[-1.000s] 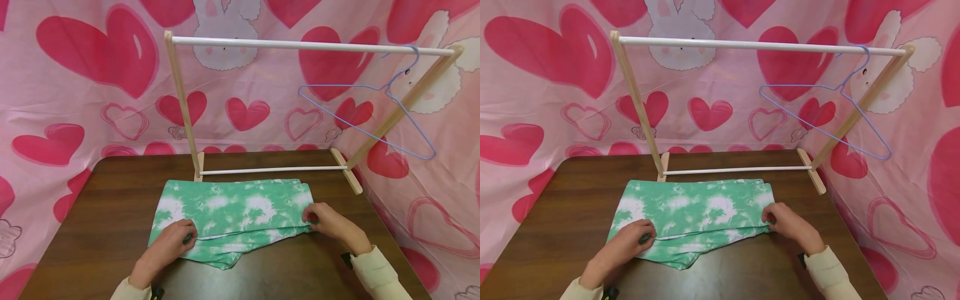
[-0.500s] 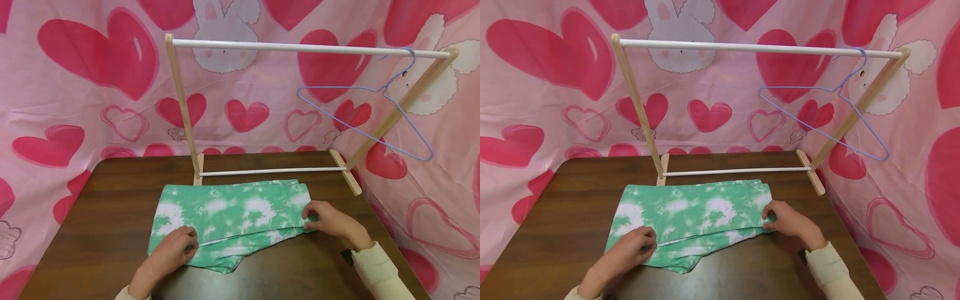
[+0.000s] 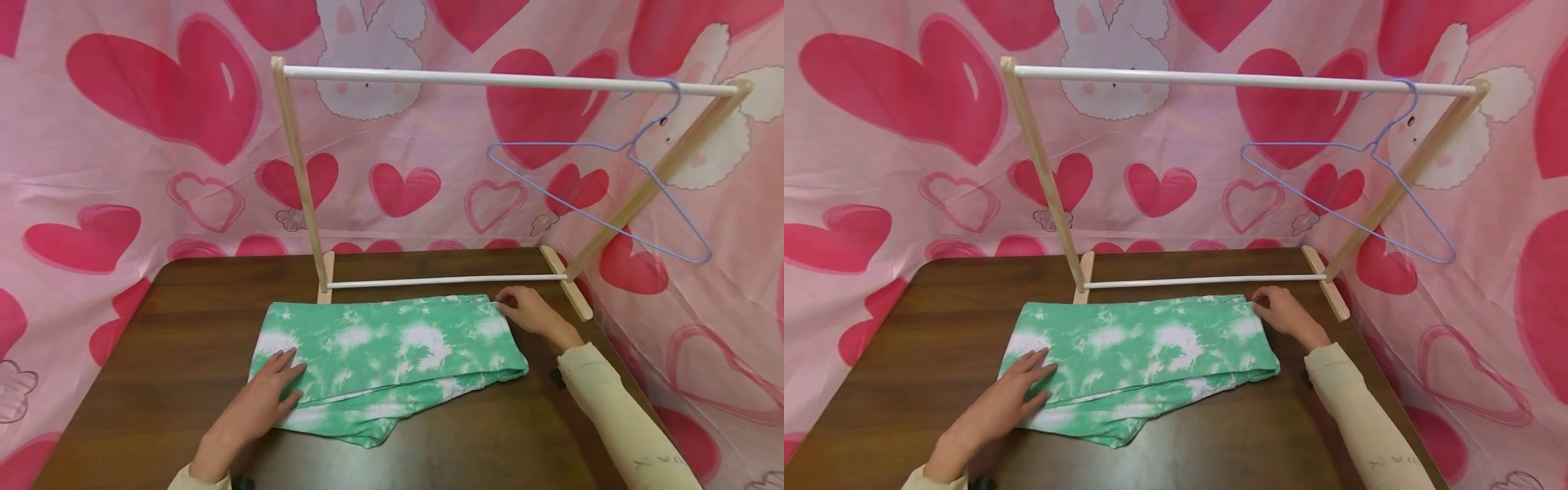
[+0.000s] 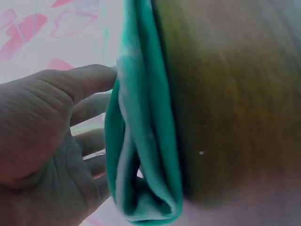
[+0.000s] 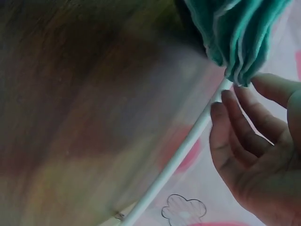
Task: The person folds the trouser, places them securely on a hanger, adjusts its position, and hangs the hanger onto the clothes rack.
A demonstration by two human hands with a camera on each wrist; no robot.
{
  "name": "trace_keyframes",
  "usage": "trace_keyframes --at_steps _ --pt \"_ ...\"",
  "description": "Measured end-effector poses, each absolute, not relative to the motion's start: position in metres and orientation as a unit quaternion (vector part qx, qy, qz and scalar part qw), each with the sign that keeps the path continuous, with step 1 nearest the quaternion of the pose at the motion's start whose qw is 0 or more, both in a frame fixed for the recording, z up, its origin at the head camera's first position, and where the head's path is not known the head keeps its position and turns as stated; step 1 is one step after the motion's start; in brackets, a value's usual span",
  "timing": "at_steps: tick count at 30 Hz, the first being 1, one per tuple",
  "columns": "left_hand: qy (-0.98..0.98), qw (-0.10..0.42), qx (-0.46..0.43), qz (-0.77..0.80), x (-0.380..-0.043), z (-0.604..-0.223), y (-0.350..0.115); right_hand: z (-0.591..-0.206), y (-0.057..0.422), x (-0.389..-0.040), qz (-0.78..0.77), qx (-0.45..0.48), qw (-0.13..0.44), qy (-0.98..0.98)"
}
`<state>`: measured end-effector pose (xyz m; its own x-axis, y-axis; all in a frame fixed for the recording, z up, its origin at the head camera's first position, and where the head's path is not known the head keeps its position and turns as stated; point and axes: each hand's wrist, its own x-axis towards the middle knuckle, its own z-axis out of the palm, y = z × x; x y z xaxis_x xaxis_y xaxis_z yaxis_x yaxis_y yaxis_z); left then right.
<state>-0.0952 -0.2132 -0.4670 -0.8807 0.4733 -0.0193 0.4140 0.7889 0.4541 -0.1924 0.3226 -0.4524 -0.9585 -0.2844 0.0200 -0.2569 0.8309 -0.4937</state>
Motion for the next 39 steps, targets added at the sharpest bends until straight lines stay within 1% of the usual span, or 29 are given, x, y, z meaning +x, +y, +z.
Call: trace_keyframes --at_steps 2,5,9,16,19,23,29,31,34,39 --pt "0.943 0.089 0.225 0.228 -0.097 -0.469 -0.215 -0.456 0.325 -0.196 -0.257 -0.131 0.019 0.957" --pt "0.941 0.106 0.216 0.236 -0.098 -0.470 -0.214 -0.457 0.327 -0.197 -0.259 -0.122 0.011 0.958" --pt "0.942 0.109 0.209 0.240 -0.099 -0.470 -0.214 -0.459 0.327 -0.196 -0.264 -0.111 0.006 0.958" --pt "0.941 0.113 0.206 0.244 -0.100 -0.472 -0.213 -0.462 0.332 -0.198 -0.258 -0.127 0.023 0.957" --pt "0.940 0.116 0.204 0.248 -0.100 -0.473 -0.213 -0.459 0.333 -0.199 -0.250 -0.129 0.018 0.959" --pt "0.937 0.123 0.201 0.257 -0.100 -0.472 -0.211 -0.453 0.333 -0.199 -0.240 -0.115 0.011 0.964" --pt "0.938 0.131 0.190 0.258 -0.101 -0.472 -0.210 -0.456 0.327 -0.201 -0.214 -0.085 0.040 0.972" --pt "0.939 0.134 0.188 0.256 -0.101 -0.472 -0.210 -0.457 0.324 -0.199 -0.216 -0.080 0.037 0.972" --pt "0.939 0.138 0.187 0.256 -0.100 -0.472 -0.211 -0.453 0.317 -0.194 -0.234 -0.108 0.018 0.966" --pt "0.940 0.140 0.187 0.247 -0.099 -0.472 -0.214 -0.434 0.299 -0.178 -0.240 -0.223 -0.006 0.945"
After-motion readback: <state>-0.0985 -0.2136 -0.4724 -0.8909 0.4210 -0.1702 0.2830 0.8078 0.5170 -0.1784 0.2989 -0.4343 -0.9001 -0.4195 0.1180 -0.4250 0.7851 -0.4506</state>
